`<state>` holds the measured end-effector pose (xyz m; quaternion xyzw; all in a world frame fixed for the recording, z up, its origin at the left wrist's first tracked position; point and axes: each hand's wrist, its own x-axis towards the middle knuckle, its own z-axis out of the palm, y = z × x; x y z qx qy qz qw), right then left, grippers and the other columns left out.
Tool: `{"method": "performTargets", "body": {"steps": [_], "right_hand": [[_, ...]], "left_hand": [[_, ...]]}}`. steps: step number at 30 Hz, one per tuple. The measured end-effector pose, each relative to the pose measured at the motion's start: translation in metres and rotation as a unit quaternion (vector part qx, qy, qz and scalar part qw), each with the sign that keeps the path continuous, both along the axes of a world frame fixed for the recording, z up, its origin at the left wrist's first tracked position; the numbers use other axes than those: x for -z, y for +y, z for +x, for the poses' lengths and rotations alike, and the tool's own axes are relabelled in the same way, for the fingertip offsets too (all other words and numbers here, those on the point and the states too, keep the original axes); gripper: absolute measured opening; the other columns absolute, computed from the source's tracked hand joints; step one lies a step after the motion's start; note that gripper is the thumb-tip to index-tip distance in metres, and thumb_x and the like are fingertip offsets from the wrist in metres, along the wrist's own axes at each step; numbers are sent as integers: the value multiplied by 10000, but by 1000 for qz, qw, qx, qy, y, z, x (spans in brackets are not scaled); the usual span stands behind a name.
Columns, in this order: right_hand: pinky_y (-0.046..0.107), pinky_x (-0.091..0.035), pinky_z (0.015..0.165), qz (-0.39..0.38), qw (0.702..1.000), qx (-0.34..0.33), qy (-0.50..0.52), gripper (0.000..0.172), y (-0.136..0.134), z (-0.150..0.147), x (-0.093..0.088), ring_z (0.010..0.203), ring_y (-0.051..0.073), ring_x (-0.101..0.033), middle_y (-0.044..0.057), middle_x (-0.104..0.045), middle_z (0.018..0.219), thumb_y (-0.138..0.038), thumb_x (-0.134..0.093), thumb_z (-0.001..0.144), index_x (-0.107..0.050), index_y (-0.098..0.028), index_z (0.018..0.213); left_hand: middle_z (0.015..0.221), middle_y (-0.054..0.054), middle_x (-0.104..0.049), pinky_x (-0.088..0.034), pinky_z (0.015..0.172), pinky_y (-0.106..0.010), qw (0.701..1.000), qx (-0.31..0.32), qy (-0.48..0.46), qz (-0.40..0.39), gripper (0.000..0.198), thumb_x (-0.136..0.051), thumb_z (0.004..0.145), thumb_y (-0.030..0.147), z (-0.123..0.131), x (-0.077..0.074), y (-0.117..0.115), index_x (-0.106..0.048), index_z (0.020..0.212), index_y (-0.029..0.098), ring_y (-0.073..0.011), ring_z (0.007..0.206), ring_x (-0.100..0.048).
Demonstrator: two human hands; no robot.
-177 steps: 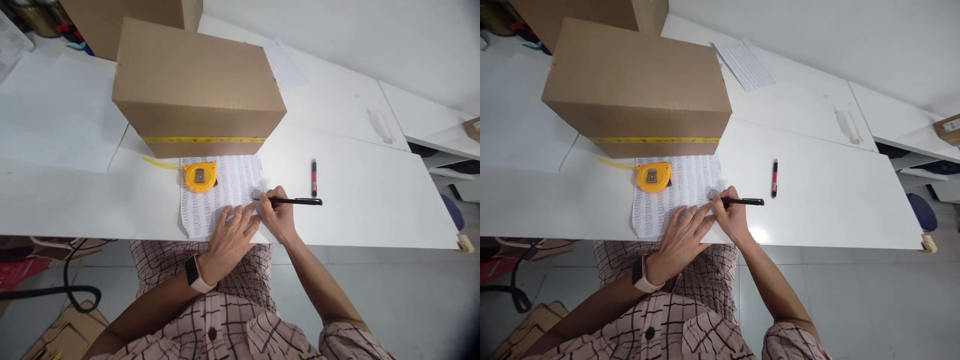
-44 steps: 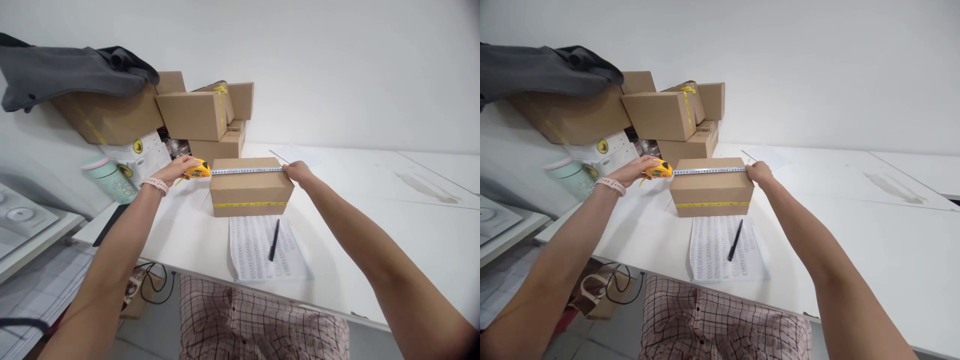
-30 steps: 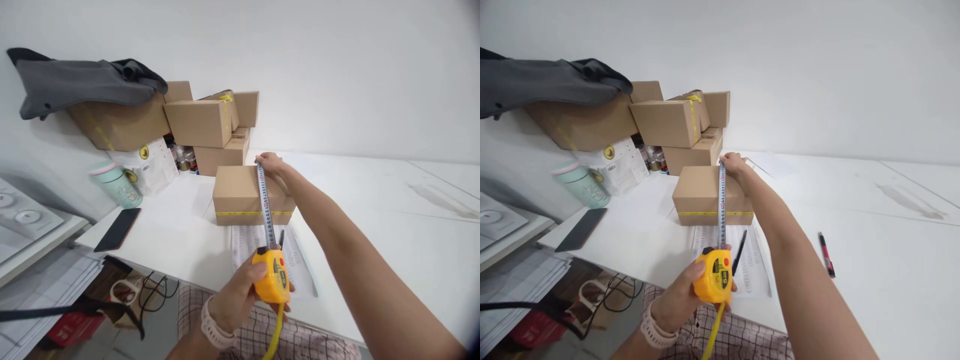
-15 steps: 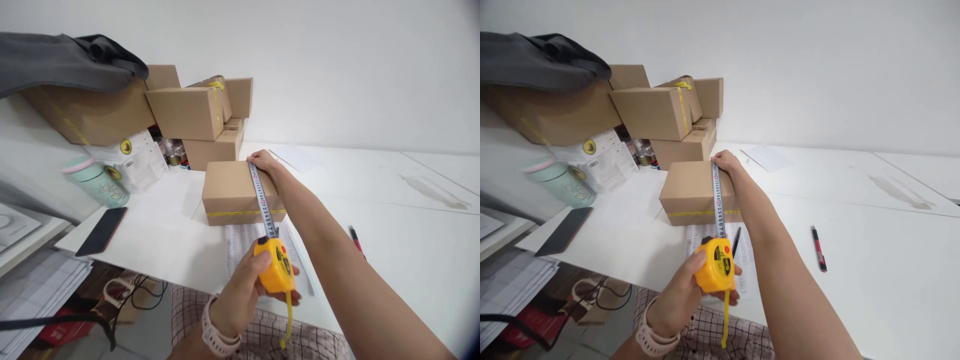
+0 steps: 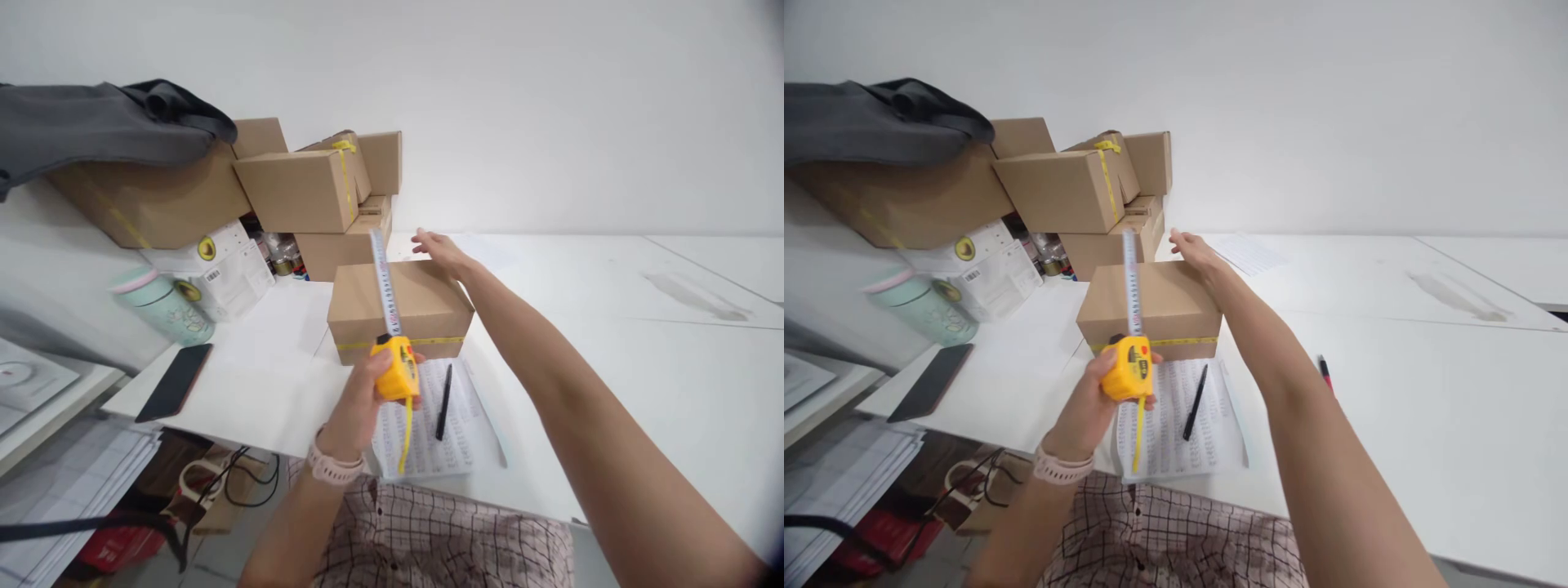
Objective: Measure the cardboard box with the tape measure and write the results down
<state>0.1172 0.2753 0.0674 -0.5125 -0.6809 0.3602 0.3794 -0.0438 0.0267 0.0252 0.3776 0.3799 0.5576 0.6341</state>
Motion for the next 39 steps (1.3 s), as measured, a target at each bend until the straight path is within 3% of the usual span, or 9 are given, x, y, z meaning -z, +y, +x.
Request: {"method": "performTargets", "body": {"steps": [5,10,15,19,22,25,30,34,39], "right_hand": [[360,-471,979,-13,994,101,30,489,-39,51,20,1204,259,-599,158,-667,1294,-542,-455,970,-657,-175,1221],[339,-558,850,-103,992,3,71,629,-99,71,37,1244,275,-600,128,-481,1548,-648,-353,975,-490,-291,1475],[417,-449,1037,52,993,18,-101,520,-104,54,-1,1274,304,-561,91,-573,1466,-567,-473,966,-595,-286,1386],[497,-416,1000,145,935,89,-312,493,-76,37,-26,1172,357,-589,160,-655,1305,-540,-374,1000,-687,-222,1212],[485,-397,992,207,902,105,-363,461,-56,27,-25,1242,371,-518,187,-672,1264,-461,-352,1015,-692,-173,1137],[452,-372,997,244,906,75,-338,418,-42,20,-17,1190,330,-549,175,-705,1205,-349,-322,1022,-694,-158,1043],[450,-361,980,246,914,108,-304,451,-35,16,-7,1072,306,-602,160,-733,1102,-316,-246,1030,-666,-178,943],[458,-367,986,247,916,115,-294,544,-36,14,-7,1073,303,-602,151,-739,1078,-392,-170,1049,-661,-195,919],[506,-355,1004,228,929,116,-268,569,-39,10,-10,1093,324,-594,163,-738,1071,-433,-174,1040,-661,-191,875]], "left_hand": [[1215,-43,-619,-566,746,-308,961,-217,145,97,505,-760,772,422,-54,23,-12,-526,1193,270,-169,908,-625],[1111,-36,-621,-573,663,-316,967,-197,157,49,479,-676,775,476,-82,32,7,-500,1154,240,-167,824,-640],[1107,-47,-646,-566,619,-292,965,-179,164,102,504,-655,745,512,-86,-3,36,-493,1132,233,-160,779,-636],[1144,-52,-648,-561,587,-293,966,-162,166,117,489,-658,734,529,-83,-36,57,-496,1086,231,-141,718,-624],[1235,-53,-626,-557,584,-279,955,-182,180,152,469,-710,730,457,-69,-43,53,-500,1091,244,-140,749,-627],[1236,-61,-633,-560,615,-282,962,-121,176,170,459,-752,740,413,-43,-28,29,-514,1101,256,-157,797,-626],[1222,-109,-654,-543,672,-297,988,64,119,73,492,-783,775,458,7,21,-12,-538,1148,248,-182,835,-625],[1202,-110,-652,-526,714,-298,991,91,87,34,479,-773,804,472,26,46,-20,-545,1166,255,-183,873,-615],[1226,-99,-639,-531,719,-300,993,86,85,9,474,-734,848,481,32,60,-19,-524,1223,279,-192,932,-609]]}}
